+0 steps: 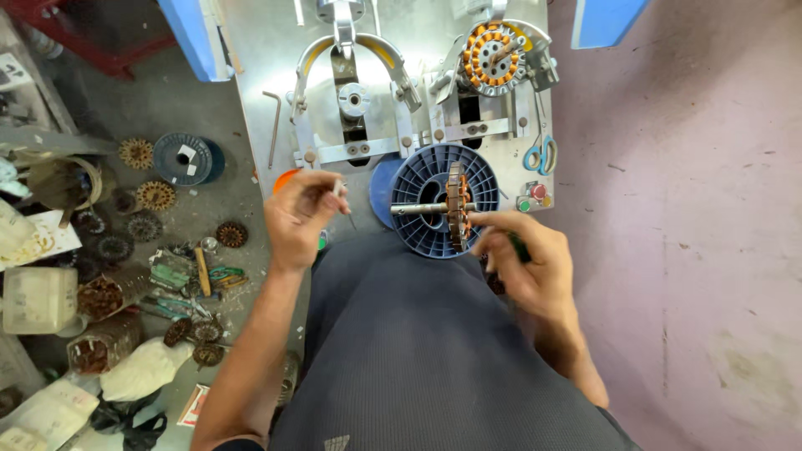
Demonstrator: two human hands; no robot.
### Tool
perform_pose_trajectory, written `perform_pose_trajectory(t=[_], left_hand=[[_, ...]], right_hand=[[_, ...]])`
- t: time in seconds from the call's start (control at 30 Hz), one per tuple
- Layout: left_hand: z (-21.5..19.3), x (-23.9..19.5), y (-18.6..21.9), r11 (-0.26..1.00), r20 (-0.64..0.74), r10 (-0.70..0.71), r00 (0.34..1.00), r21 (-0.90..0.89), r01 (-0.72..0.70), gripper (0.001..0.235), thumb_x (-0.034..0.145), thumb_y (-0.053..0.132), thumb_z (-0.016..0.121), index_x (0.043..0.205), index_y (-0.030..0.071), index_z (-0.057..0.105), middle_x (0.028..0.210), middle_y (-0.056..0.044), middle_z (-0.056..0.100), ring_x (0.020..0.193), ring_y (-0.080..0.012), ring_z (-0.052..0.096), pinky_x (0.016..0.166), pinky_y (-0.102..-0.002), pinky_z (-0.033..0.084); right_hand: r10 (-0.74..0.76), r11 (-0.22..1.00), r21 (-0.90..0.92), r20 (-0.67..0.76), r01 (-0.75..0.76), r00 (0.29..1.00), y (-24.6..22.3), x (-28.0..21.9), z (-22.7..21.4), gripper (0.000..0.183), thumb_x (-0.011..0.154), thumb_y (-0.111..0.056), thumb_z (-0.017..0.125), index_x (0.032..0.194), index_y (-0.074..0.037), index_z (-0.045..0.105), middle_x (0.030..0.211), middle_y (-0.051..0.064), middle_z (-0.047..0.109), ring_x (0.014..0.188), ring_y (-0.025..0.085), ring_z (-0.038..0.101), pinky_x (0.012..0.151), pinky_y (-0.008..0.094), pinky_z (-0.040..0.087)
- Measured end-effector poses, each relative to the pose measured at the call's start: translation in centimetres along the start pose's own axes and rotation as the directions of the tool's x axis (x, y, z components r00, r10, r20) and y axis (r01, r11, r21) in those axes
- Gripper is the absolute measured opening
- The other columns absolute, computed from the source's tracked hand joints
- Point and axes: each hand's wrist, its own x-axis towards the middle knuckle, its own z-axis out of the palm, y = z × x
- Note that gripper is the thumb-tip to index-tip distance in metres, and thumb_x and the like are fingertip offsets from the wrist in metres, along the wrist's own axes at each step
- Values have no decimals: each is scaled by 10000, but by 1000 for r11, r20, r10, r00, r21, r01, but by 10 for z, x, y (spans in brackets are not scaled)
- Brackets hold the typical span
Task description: The person uses a screwdriver to adjust and secure small white insulating pieces on a copper-wound rotor held in a blue jig. They repeatedly pick up pieces from an orange tray, insert them into slots on the rotor, and tighten them with the screwdriver. The person also uses scissors briefly at the start to trim a wire.
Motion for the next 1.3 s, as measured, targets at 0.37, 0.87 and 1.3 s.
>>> perform_pose_trajectory(t=[0.37, 0.87, 1.3], left_hand=[[114, 1, 47, 998, 317, 37, 948, 38, -52, 61, 1005, -56, 666, 1063, -38, 677, 1000, -103, 711, 880, -147, 725, 789, -265, 615], [123, 2, 41, 829, 467, 329, 821, 274, -488, 145, 990, -78, 594, 1093, 21, 566, 992, -94, 591, 849, -249, 626, 751, -351, 533], [100, 36, 7, 989, 321, 131, 938, 28, -147, 363, 933, 30, 671, 1280, 72, 571, 1308, -70, 564, 1174, -181, 570, 1047, -339, 486]], right_hand=[[-305, 946, -170, -186, 275, 934, -15, 11, 20, 219, 880, 37, 821, 1059, -17, 706, 1022, 88, 731, 838, 145, 720, 724, 246, 572], [-285, 939, -242, -149, 244, 947, -10, 4, 31, 162, 925, 121, 686, 1022, 11, 619, 974, 115, 694, 822, 196, 712, 735, 288, 581], [-75, 963, -270, -244, 6, 967, -5, 4, 25, 173, 936, 54, 786, 1054, 1, 672, 1006, 96, 721, 874, 157, 727, 759, 258, 577]])
